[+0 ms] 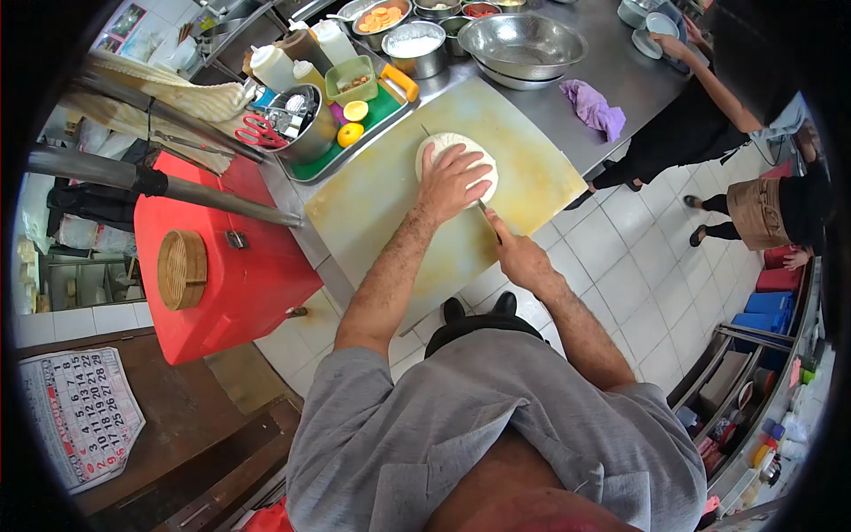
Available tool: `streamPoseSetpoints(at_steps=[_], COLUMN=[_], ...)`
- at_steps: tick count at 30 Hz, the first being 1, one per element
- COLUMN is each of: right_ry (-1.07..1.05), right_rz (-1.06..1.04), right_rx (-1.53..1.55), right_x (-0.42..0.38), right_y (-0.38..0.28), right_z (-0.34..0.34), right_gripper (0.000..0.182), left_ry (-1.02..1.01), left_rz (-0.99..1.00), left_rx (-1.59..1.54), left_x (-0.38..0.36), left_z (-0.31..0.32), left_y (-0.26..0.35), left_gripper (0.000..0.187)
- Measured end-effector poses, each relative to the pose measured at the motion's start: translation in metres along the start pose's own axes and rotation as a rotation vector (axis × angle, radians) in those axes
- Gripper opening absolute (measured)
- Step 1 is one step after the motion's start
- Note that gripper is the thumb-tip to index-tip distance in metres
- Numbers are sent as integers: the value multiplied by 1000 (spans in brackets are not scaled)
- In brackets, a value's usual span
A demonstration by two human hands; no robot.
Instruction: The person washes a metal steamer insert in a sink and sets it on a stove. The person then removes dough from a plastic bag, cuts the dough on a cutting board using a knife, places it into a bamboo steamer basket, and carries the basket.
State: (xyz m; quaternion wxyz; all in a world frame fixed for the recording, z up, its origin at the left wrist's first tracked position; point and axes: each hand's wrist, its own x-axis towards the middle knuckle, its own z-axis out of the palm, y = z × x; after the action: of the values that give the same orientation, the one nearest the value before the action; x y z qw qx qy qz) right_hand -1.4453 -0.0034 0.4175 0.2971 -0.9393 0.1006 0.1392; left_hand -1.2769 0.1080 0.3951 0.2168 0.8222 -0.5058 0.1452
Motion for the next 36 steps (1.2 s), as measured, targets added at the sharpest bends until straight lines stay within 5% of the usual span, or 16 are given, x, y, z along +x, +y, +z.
streamPoseSetpoints(at_steps=[18, 24, 26, 31, 36], right_ry=[-166, 13, 124, 254, 373], right_rz=[254, 167, 144, 183, 36], right_rx=[70, 67, -17, -460, -499], right_x=[-157, -222, -202, -69, 49], right_y=[42, 70, 64, 55, 50], right_z=[-12, -49, -56, -59, -56], right_gripper=[58, 57, 58, 57, 52], left_ry=[13, -5, 24, 37, -93], left_rz=[-21, -81, -110, -474, -568], left_rx=[-58, -101, -133, -390, -371], left_x=[1, -3, -8, -45, -63], left_z=[1, -9, -20, -22, -33], left_y=[0, 3, 4, -14, -11], left_gripper=[26, 41, 50, 110, 123])
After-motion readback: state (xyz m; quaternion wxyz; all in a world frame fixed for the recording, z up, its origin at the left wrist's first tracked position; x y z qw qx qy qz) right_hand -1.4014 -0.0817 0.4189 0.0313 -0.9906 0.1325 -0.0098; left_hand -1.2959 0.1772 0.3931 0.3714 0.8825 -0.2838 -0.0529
